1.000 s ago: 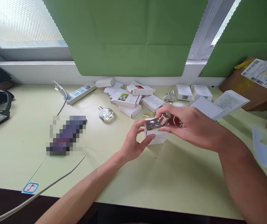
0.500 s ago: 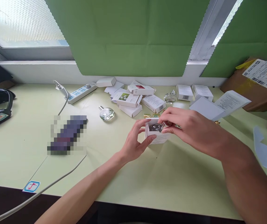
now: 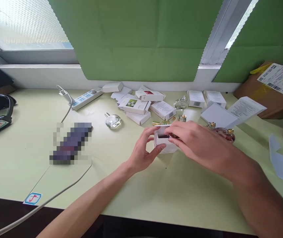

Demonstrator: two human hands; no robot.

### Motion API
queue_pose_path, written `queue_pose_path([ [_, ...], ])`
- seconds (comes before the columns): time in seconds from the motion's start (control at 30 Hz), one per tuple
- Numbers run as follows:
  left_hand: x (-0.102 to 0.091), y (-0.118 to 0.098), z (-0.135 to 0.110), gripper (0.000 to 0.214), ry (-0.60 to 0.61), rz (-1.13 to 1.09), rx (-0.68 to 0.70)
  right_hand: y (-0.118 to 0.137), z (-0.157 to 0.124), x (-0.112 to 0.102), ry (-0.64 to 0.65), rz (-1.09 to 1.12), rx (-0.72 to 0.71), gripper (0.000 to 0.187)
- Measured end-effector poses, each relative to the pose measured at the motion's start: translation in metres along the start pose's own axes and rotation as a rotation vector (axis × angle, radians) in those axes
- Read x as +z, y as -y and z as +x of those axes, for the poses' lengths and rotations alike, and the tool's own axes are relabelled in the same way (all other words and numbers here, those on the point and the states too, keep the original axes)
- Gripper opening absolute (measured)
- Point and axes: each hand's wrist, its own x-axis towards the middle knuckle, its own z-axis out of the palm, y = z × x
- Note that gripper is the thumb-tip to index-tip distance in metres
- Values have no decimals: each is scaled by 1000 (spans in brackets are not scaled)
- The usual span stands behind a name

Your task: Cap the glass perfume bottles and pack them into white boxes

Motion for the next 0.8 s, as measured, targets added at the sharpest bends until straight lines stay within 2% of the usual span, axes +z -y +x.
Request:
queue_pose_path([
  [0.2,0,-1,1,52,-15,12,16,3,-4,3,43,-105,-96,38],
  [0.37,0,-2,2,51,-24,25,25,9,-6,5,96,-205,-128,36],
  [0.53,0,-1,1,50,-24,36,53,11,-2,5,104,-94,-76,33],
  [0.67,-1,1,0,49,-14,48,52,7,-4,3,160,8,-16,31],
  [0.8,-2,2,0,48,-11,47,68,-3,-9,-8,193,152,15,35],
])
